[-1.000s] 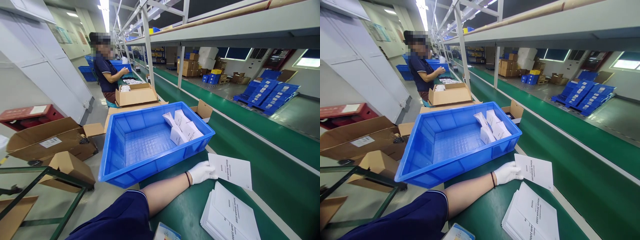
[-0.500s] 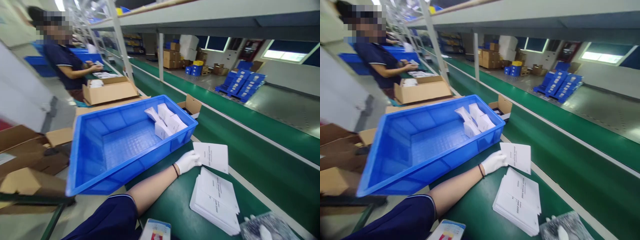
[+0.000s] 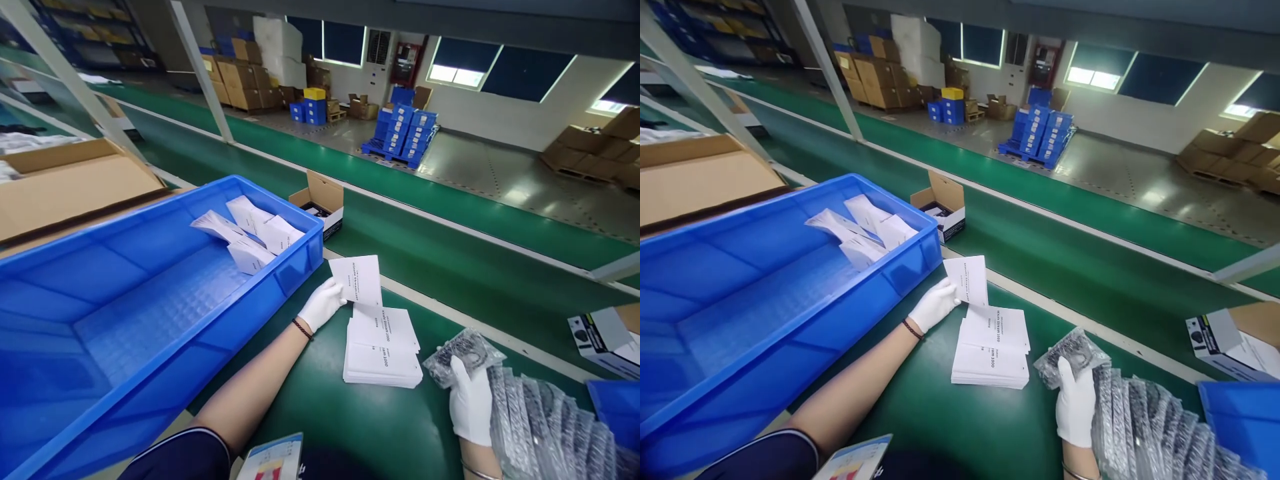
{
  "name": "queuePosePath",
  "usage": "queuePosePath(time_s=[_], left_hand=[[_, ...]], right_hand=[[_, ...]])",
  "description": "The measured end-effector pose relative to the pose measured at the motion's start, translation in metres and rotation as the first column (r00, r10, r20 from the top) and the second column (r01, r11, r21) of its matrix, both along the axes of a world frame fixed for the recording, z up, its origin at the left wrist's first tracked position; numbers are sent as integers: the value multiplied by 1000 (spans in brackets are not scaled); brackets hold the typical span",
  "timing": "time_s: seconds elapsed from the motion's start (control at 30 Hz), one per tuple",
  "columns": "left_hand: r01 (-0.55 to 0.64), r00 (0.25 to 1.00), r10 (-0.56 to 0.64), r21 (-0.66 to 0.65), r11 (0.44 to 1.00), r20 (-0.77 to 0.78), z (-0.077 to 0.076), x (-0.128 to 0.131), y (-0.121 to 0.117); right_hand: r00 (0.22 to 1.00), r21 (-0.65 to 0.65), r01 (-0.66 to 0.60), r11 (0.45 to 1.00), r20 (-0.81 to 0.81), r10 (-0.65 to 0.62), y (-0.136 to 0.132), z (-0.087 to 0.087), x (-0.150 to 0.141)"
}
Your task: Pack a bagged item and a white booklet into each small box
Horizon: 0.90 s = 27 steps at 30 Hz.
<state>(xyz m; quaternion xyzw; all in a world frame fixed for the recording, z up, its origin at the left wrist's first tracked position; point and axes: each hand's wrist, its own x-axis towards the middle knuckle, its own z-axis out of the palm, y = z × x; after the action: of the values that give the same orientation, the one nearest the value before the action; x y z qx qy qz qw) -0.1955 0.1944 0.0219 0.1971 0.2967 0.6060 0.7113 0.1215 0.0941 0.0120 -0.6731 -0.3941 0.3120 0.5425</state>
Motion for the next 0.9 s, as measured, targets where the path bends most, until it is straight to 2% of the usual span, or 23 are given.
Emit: queuePosePath(time_s=[0.1,0.17,0.33,0.4,0.47,0.5,0.57,0.6,0.67,0.73,0.8,0.87,0.9], left_hand=[[-5,1000,5,-37,999,12,4,1,0],[-17,999,20,-64,998,41,7,1,0],[-33,994,42,-93,995,102,11,-2,0],[-17,994,28,-100,995,106,10,-5,0],[11,994,-1,-95,995,109,9,-8,0],[27,994,-17,-87,996,112,8,-9,1],[58,993,-51,-61,996,111,6,-10,2],[77,992,-72,-42,996,103,4,-11,3],[117,990,-117,4,993,82,2,-11,4],[151,986,-154,51,987,59,-1,-12,5],[169,984,-174,80,982,50,-3,-13,6],[179,981,-184,90,980,54,-4,-14,7],[182,980,-188,89,979,60,-4,-15,8]], right_hand=[[976,-104,106,989,204,-83,-3,8,-3],[971,-118,127,985,219,-99,-4,15,-5],[995,19,7,1000,104,-9,-10,34,-15],[984,21,-18,1000,178,14,-10,44,-19],[940,-17,-115,993,322,114,-6,58,-26],[893,-43,-200,979,404,200,-1,68,-31],[736,-89,-388,917,570,367,16,92,-45],[640,-99,-467,879,648,413,30,105,-55],[466,-89,-578,811,780,418,65,133,-79],[344,-68,-631,773,868,357,109,156,-110],[237,-114,-641,759,911,337,157,172,-145],[144,-201,-656,728,912,383,205,179,-182],[123,-236,-647,725,906,405,226,180,-200]])
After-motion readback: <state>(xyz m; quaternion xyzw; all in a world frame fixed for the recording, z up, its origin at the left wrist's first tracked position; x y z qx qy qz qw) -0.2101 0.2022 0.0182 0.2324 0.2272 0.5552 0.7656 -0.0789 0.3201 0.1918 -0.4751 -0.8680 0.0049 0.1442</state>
